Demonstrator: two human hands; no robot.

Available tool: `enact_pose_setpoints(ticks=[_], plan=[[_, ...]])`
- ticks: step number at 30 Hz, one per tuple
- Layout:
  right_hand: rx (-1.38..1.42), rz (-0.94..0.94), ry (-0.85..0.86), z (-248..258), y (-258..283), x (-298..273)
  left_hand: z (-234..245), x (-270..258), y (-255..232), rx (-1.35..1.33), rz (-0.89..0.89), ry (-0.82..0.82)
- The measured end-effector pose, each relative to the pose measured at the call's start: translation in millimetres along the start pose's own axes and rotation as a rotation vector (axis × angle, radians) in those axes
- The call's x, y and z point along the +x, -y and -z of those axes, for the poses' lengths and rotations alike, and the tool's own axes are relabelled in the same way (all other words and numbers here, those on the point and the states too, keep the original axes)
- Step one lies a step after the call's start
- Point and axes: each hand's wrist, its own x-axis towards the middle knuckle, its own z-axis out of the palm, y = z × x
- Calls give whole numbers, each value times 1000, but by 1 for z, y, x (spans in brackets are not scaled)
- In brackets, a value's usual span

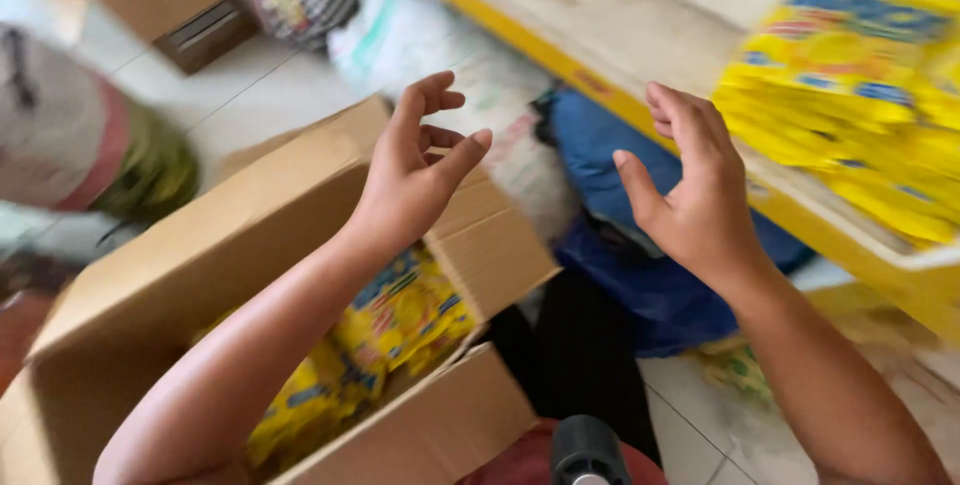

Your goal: Restocking snack items from a cardboard box onto store shelves.

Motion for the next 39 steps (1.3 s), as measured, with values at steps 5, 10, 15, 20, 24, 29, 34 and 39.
enact_pose_setpoints(ticks=[5, 10, 15, 20, 24, 29, 34, 39], plan=[[160, 79, 247, -67, 63, 7, 84, -66, 35, -64, 69, -235], [238, 201, 527, -136, 116, 5, 141, -132, 100, -81, 179, -430], [175, 390, 891, -217, 138, -13, 151, -185, 236, 14, 523, -594], [-113, 390, 1339, -285, 140, -44, 115, -222, 315, 30, 927, -406], [-439, 402, 1700, -340, 126, -79, 67, -244, 354, 112, 1062, -293], [-648, 458, 1908, -379, 98, -120, 48, -239, 368, 209, 1085, -206], [-713, 246, 1769, -374, 80, -151, 41, -239, 375, 35, 1006, -249], [-493, 333, 1736, -368, 90, -150, 43, -243, 347, 95, 977, -294]])
